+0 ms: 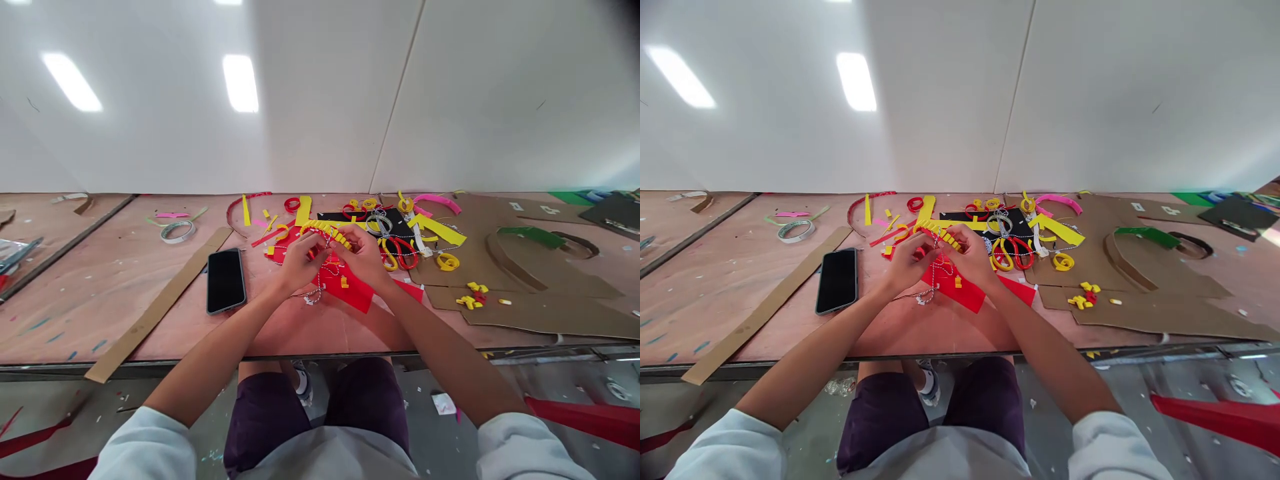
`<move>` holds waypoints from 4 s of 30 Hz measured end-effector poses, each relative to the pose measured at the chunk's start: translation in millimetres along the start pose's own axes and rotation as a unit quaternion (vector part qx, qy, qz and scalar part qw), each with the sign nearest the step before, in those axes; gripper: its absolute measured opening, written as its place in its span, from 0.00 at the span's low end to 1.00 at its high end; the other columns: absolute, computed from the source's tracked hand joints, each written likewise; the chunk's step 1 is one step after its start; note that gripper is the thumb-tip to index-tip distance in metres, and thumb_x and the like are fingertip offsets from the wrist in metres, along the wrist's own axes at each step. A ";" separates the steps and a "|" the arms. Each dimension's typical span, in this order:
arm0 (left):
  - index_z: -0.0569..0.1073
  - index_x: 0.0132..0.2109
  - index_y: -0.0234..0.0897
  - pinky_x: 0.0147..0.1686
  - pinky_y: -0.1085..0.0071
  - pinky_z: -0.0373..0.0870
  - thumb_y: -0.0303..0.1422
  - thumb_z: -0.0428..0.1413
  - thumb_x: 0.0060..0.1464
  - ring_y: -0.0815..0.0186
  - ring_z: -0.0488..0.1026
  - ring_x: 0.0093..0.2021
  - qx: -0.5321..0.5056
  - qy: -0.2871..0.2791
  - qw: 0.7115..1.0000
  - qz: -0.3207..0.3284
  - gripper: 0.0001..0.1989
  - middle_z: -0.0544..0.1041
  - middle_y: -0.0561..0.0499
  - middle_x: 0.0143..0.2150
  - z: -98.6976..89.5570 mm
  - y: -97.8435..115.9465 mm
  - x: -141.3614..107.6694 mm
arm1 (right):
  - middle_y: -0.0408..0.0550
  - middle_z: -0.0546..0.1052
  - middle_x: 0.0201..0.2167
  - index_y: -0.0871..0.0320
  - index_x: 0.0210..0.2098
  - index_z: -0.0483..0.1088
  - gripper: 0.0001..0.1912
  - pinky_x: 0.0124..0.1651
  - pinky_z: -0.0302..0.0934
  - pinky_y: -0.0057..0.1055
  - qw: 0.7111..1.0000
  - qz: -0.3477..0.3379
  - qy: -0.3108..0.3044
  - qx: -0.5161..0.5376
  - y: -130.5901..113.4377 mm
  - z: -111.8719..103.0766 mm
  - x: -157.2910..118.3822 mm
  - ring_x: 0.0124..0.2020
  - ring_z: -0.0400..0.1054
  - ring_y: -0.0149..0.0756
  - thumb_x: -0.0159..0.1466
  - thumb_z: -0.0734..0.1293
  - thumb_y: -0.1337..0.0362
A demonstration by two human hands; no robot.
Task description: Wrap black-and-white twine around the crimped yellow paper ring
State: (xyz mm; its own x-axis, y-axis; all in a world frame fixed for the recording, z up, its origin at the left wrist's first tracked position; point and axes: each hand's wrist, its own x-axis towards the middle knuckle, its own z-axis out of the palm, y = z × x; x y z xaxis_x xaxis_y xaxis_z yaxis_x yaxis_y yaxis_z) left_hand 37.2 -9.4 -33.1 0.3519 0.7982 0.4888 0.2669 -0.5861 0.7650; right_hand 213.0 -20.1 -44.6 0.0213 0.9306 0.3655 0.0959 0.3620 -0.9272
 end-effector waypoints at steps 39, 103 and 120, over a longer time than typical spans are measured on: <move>0.59 0.26 0.39 0.21 0.75 0.42 0.42 0.62 0.52 0.75 0.48 0.22 -0.312 0.008 0.934 -0.173 0.21 0.54 0.59 0.23 -1.1 10.1 -1.9 | 0.41 0.73 0.28 0.55 0.39 0.71 0.24 0.26 0.56 0.30 0.999 0.023 0.015 0.029 -6.9 -3.3 0.8 0.26 0.63 0.30 0.55 0.78 0.45; 0.65 0.52 0.42 0.28 0.74 0.60 0.32 0.56 0.64 0.70 0.69 0.26 0.046 0.050 0.998 -0.007 0.11 0.74 0.57 0.30 -1.3 -10.3 -6.3 | 0.44 0.76 0.30 0.55 0.36 0.73 0.21 0.34 0.62 0.30 0.999 -0.003 0.032 0.017 1.5 -4.4 8.2 0.32 0.69 0.34 0.56 0.76 0.45; 0.72 0.38 0.39 0.29 0.71 0.58 0.26 0.55 0.59 0.68 0.64 0.28 0.140 0.042 0.986 0.083 0.03 0.75 0.51 0.33 -3.2 -2.3 -4.1 | 0.45 0.77 0.31 0.55 0.37 0.73 0.22 0.34 0.63 0.31 0.999 -0.009 0.034 0.028 -2.6 -4.8 7.0 0.32 0.69 0.34 0.57 0.76 0.44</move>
State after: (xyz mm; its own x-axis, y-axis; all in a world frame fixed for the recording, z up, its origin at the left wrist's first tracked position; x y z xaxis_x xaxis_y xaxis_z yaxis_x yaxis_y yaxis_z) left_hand 32.3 -10.9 -35.5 0.3395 0.6906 0.6386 0.4536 -0.7150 0.5321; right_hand 217.7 -14.9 -39.3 0.0884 0.9186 0.3852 0.0410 0.3830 -0.9228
